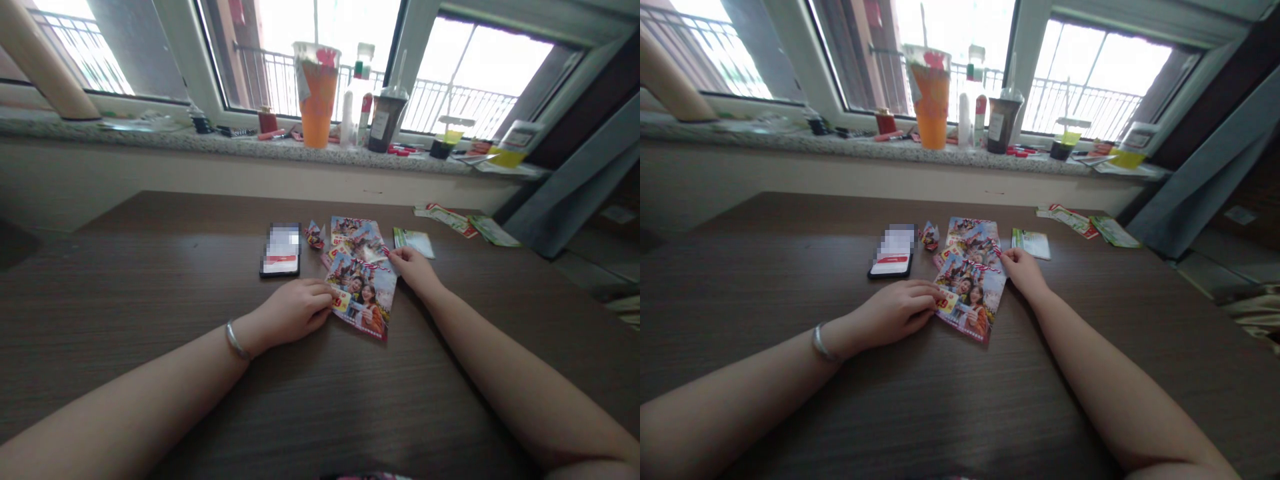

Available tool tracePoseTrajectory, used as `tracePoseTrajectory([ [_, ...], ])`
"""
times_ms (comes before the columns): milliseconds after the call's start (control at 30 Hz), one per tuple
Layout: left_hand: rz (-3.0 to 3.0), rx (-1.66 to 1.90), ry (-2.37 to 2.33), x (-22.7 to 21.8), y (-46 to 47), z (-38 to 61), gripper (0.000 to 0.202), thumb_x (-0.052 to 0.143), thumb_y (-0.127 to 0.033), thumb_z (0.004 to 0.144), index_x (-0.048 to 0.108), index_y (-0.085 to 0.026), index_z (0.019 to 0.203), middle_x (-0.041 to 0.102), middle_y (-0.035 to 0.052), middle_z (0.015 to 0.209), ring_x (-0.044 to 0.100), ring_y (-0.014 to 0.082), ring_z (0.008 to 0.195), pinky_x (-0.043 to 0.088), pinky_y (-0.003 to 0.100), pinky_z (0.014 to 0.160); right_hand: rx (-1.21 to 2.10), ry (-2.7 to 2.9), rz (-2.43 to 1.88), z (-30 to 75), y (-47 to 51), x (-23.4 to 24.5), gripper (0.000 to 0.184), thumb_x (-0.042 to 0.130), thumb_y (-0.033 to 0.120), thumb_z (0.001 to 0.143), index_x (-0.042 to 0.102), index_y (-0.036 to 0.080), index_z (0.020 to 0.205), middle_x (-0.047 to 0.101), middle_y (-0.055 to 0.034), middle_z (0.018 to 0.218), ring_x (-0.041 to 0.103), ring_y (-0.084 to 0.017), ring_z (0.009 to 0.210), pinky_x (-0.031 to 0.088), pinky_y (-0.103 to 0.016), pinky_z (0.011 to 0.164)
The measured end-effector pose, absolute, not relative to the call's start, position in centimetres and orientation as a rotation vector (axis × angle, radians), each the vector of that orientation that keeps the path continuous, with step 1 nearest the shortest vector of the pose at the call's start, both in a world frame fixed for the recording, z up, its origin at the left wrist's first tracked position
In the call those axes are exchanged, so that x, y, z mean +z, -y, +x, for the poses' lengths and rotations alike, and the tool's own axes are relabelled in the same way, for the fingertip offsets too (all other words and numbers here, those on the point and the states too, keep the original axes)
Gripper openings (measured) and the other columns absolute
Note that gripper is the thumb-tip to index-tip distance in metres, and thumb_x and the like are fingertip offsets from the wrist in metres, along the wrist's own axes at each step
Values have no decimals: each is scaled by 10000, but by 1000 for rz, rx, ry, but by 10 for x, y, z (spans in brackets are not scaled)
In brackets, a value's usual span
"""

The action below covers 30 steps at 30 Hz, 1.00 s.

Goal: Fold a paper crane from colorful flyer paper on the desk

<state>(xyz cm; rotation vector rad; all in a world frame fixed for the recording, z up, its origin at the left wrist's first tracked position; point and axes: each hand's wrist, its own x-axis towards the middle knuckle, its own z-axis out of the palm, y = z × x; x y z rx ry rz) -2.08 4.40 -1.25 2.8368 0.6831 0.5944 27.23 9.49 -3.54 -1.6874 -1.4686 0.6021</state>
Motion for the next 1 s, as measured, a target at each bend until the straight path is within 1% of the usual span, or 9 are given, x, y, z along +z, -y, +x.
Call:
tracePoseTrajectory([
  [100,2829,593,-679,-11,-42,-21,209,468,-170,900,649,-187,1002,681,82,1100,627,203,1044,509,369,939,602,1355,-1695,279,-98,-36,296,569,493,774,555,198,749,588,0,602,517,-141,509,379,-246,475],
  [167,2825,566,-678,-9,-41,-21,222,476,-143,870,642,-183,1011,678,85,1091,622,209,1042,507,368,935,602,1296,-1707,281,-98,-37,316,567,509,778,546,200,839,571,19,579,489,-129,445,351,-238,428],
  [300,2825,494,-673,-8,-40,-21,235,491,-124,823,627,-173,1007,670,92,1079,617,222,1028,508,374,916,622,1255,-1708,283,-96,-37,348,526,444,826,499,181,1054,541,56,535,453,-112,369,312,-214,374],
  [467,2802,529,-690,-10,-40,-22,255,494,-118,814,627,-188,1020,668,89,1073,612,219,1027,503,362,912,671,1361,-1673,277,-97,-37,273,507,280,844,578,136,1066,610,5,608,543,-105,452,403,-205,440],
  [633,2778,523,-681,-10,-40,-21,260,495,-133,813,620,-195,1033,661,83,1073,605,220,1025,493,370,916,668,1550,-1644,271,-96,-36,277,574,215,805,668,170,1062,638,5,662,558,-109,512,451,-237,541],
  [733,2765,502,-668,-8,-40,-20,272,509,-137,807,613,-200,1051,648,81,1084,597,224,1030,485,377,919,611,1626,-1644,271,-96,-36,304,611,236,791,676,177,1081,642,2,702,566,-132,585,451,-267,598],
  [833,2780,473,-664,-7,-39,-19,268,524,-162,824,607,-199,1075,633,85,1113,585,233,1049,475,387,929,522,1681,-1654,272,-96,-37,383,621,282,801,628,159,1163,647,-16,781,575,-156,667,446,-285,637],
  [933,2812,440,-688,-7,-39,-17,258,550,-236,860,597,-202,1111,620,89,1145,573,242,1072,465,397,941,432,1770,-1689,271,-95,-38,451,597,329,833,560,139,1241,640,-17,777,579,-163,671,434,-282,623],
  [1000,2834,444,-730,-8,-39,-17,293,576,-307,876,584,-207,1151,608,95,1177,565,252,1087,460,408,947,382,1804,-1727,270,-93,-37,445,581,354,847,557,144,1238,626,-6,731,574,-165,645,415,-276,591],
])
